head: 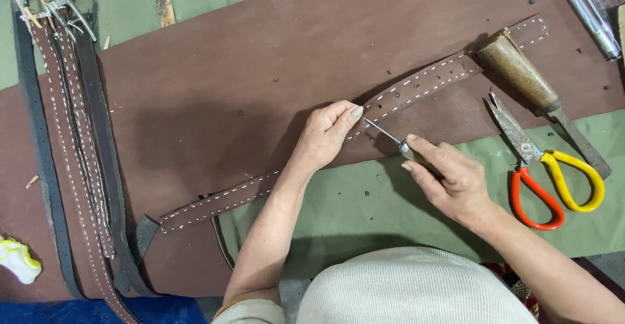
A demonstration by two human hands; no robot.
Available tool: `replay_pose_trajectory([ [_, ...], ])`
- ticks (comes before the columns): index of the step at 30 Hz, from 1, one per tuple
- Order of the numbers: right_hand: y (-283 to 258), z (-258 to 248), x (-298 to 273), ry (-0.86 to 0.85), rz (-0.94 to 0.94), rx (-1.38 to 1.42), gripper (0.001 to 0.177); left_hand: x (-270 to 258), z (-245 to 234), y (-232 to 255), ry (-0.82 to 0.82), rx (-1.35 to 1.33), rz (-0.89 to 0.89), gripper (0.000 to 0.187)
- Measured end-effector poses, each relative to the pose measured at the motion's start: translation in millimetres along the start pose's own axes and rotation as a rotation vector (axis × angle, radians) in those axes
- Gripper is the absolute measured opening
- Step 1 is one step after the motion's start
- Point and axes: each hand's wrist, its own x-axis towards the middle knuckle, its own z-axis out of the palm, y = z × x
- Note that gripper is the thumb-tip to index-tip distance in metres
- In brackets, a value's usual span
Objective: Punching holes into a leather strap using an awl and a hammer on a workbench.
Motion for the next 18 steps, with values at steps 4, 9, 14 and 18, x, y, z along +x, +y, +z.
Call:
replay_pose_trajectory([
  [4,-13.5,-2.8,1.4,0.0,0.041,0.062,0.042,1.9,-0.6,-13.5,0.009,-0.054,0.007,0.023],
  [9,-24.5,-6.8,2.5,-0.046,0.333,0.451,0.041,-5.0,-4.3,3.0,-0.02,-0.08,0.019,0.021],
  [14,-15.0,-4.2,-3.0,-0.029,0.291,0.441,0.041,-7.4,-11.6,17.2,-0.093,-0.109,0.049,0.008],
  [18,-14.9,-7.9,-5.8,-0.019,0.219,0.292,0.04,-8.6,-13.5,20.3,-0.115,-0.123,0.076,0.01],
])
